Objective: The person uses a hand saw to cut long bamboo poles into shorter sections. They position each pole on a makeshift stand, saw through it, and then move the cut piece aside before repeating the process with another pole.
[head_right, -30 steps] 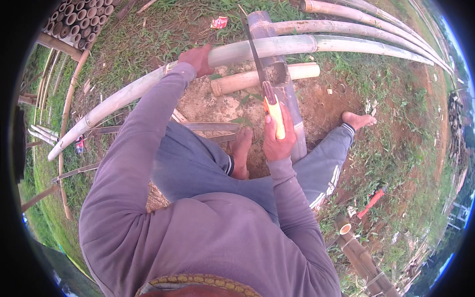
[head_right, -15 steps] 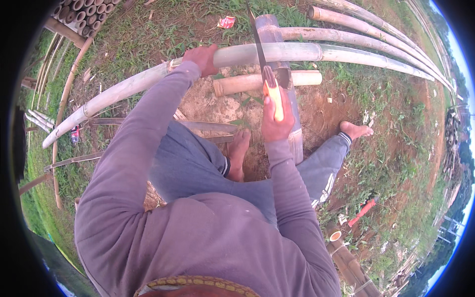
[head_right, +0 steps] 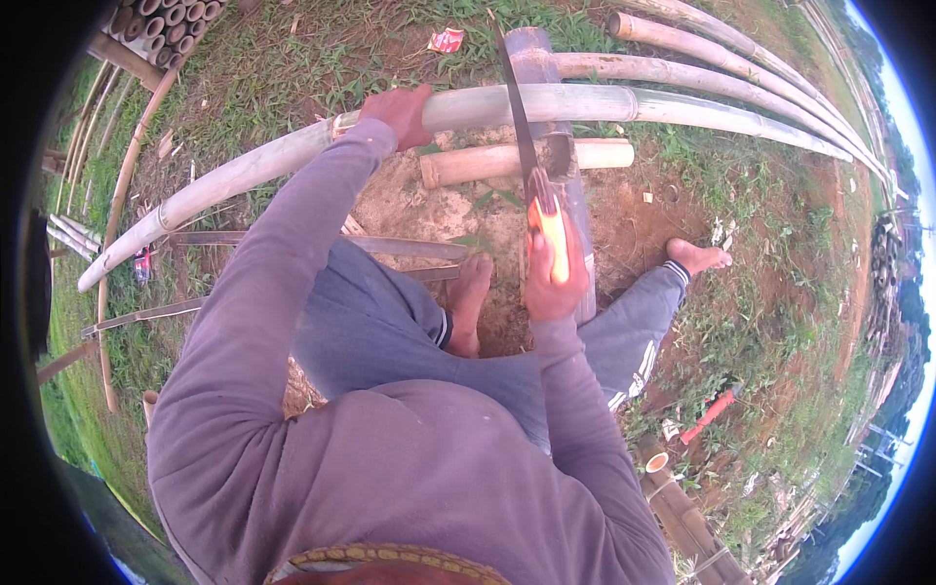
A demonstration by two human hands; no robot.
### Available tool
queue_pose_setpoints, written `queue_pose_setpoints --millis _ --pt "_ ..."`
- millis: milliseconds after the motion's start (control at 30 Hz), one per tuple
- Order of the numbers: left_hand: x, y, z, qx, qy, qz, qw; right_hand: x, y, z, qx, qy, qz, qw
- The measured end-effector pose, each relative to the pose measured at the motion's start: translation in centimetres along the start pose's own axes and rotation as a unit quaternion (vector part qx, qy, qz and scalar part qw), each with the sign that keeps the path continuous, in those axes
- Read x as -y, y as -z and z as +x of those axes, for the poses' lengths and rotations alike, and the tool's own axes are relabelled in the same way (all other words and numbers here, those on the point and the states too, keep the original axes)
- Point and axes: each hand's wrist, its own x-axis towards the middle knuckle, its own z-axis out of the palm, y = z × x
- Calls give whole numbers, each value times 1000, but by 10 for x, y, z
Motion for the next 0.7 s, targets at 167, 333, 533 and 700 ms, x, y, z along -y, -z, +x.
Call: queue_pose_setpoints --millis 167,333,533,700 --pt "-16 -1 11 -30 -27 11 999 2 -20 52 -12 -13 42 999" --pt "-1 2 3 -26 13 4 1000 32 62 -64 5 -39 -6 999" --pt "-26 -2 2 -51 -2 18 999 7 32 -22 -27 -33 25 999" --pt "-21 1 8 -25 0 23 999 1 -14 47 -18 -45 40 998"
